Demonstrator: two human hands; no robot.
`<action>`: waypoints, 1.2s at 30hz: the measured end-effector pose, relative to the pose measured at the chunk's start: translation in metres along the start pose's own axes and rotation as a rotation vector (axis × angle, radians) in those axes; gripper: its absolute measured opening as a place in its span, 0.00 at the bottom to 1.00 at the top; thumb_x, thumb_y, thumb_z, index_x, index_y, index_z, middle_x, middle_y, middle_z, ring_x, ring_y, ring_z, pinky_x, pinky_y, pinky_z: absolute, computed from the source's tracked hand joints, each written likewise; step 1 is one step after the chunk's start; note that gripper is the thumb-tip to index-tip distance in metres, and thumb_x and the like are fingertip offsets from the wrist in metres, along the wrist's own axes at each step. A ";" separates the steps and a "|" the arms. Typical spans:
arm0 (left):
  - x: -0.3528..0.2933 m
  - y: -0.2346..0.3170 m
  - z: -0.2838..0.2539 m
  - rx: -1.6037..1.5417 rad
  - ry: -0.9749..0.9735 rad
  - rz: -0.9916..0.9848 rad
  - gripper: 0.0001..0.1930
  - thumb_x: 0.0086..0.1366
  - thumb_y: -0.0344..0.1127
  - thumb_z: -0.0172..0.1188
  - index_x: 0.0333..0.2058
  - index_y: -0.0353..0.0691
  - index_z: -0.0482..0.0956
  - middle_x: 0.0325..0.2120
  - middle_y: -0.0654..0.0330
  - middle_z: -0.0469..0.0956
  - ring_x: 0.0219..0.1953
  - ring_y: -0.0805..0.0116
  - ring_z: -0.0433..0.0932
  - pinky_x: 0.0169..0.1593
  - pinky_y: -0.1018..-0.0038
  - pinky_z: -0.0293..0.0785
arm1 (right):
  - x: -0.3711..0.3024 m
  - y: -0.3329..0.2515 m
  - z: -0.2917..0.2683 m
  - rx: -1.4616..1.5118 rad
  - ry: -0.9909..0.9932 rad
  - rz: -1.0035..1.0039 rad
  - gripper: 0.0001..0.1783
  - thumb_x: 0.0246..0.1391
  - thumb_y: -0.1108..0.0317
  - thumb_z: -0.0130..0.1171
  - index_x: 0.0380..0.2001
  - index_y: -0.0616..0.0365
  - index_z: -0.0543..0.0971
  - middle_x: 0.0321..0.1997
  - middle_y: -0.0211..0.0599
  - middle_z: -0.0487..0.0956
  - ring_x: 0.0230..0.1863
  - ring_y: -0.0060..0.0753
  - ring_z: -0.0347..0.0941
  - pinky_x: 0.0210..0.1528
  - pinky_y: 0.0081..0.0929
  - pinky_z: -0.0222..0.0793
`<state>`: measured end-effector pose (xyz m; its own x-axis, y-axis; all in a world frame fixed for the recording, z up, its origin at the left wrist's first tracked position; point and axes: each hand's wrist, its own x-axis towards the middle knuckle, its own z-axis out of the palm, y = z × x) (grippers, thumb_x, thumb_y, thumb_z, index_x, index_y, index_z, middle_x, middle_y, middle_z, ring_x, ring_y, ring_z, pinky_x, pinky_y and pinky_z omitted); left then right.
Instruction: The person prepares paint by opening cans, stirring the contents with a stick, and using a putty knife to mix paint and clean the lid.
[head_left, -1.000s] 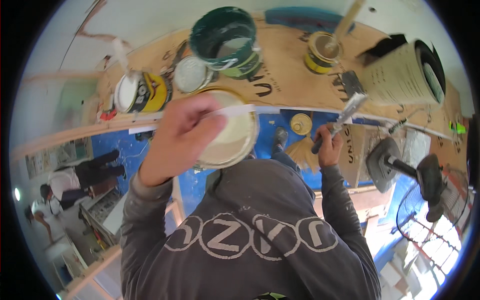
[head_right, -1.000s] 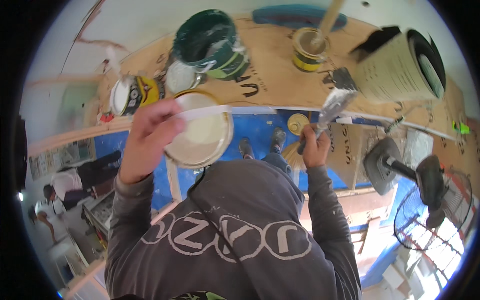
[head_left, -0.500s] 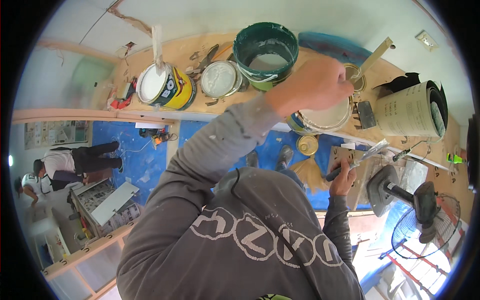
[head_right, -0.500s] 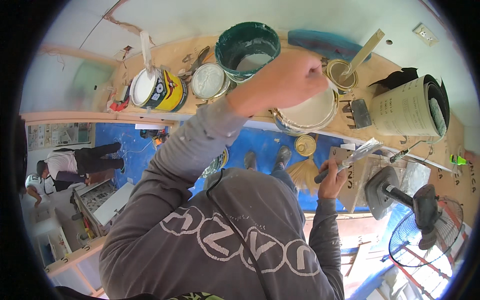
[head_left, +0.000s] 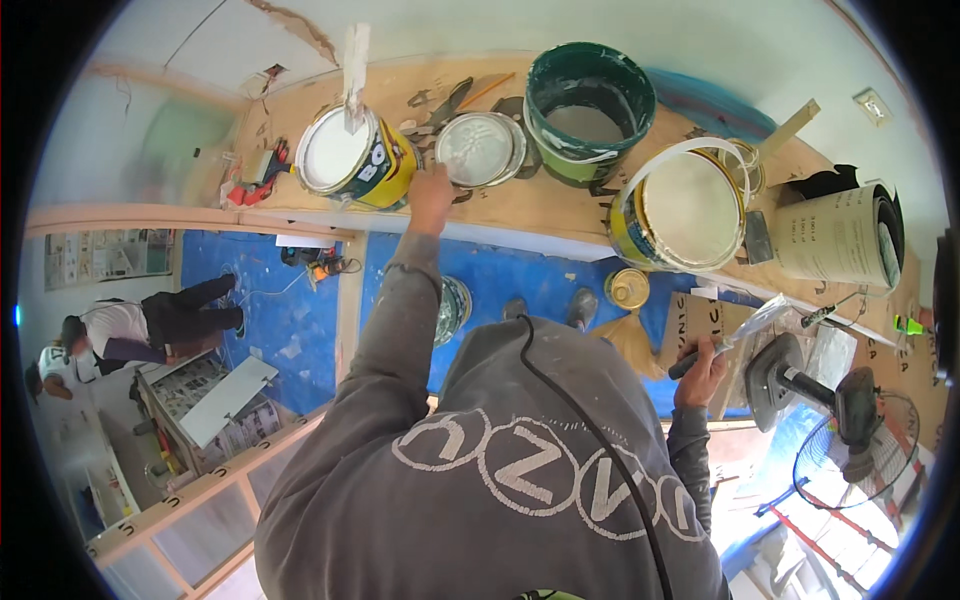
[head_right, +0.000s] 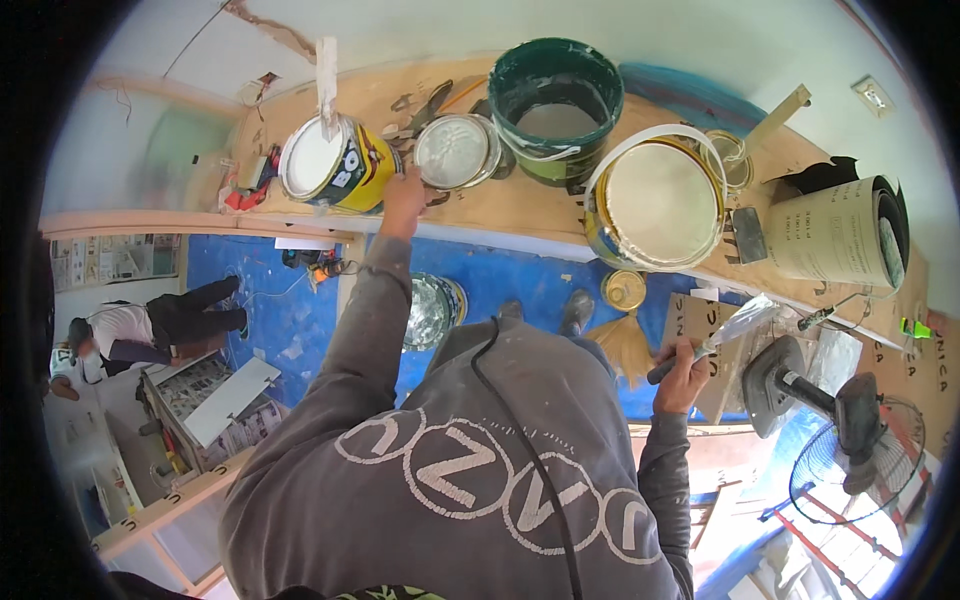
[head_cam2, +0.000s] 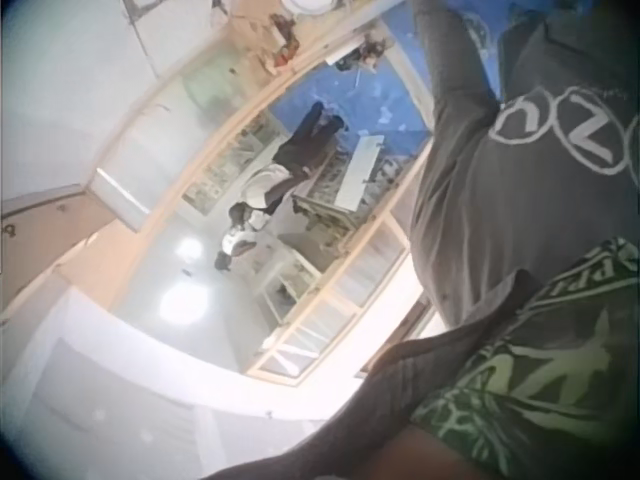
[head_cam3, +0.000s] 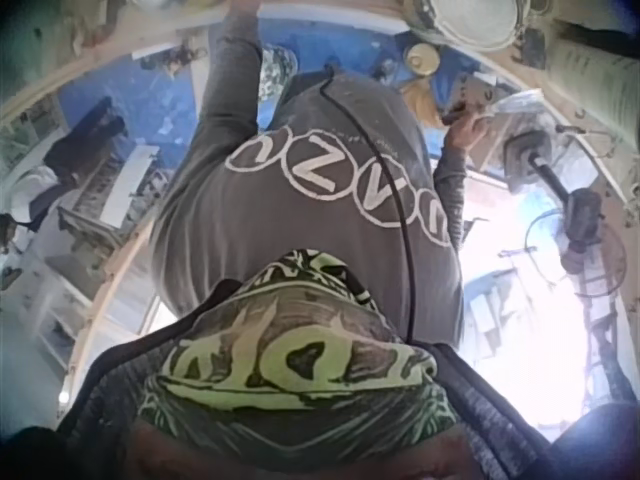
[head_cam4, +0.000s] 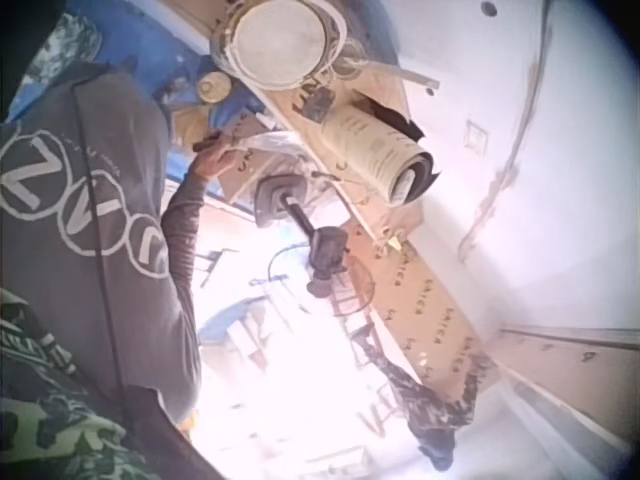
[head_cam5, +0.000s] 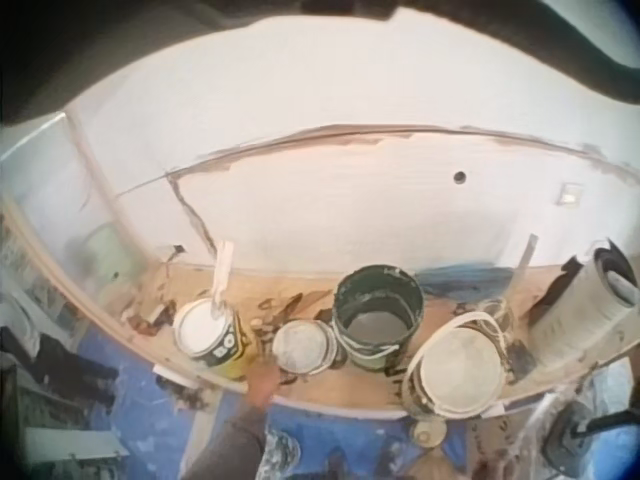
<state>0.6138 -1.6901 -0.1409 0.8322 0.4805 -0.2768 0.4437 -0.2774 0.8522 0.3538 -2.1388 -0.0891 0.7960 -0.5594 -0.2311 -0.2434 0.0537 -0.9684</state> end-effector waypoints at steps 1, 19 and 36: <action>-0.003 0.002 0.002 -0.137 -0.066 -0.113 0.16 0.73 0.41 0.52 0.39 0.30 0.78 0.34 0.48 0.83 0.33 0.56 0.85 0.28 0.65 0.78 | 0.000 -0.002 0.000 -0.022 -0.023 -0.007 0.14 0.67 0.59 0.55 0.30 0.55 0.73 0.23 0.29 0.74 0.22 0.19 0.68 0.27 0.21 0.63; -0.109 0.095 -0.051 -0.035 -0.039 0.920 0.07 0.68 0.29 0.64 0.40 0.32 0.80 0.28 0.60 0.80 0.29 0.74 0.79 0.34 0.73 0.77 | -0.059 0.004 -0.006 -0.006 0.157 -0.003 0.14 0.66 0.63 0.56 0.29 0.60 0.79 0.22 0.29 0.75 0.22 0.19 0.69 0.27 0.21 0.64; -0.195 0.202 0.077 0.673 -0.568 2.173 0.08 0.57 0.31 0.57 0.36 0.36 0.75 0.33 0.56 0.73 0.42 0.58 0.75 0.46 0.66 0.75 | -0.104 0.012 -0.031 0.031 0.287 -0.077 0.16 0.67 0.62 0.55 0.27 0.60 0.78 0.21 0.28 0.74 0.22 0.18 0.68 0.26 0.22 0.63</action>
<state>0.5668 -1.9035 0.0513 -0.0153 -0.9398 0.3413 -0.9743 -0.0627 -0.2165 0.2510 -2.1052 -0.0739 0.6208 -0.7738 -0.1256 -0.1680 0.0251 -0.9855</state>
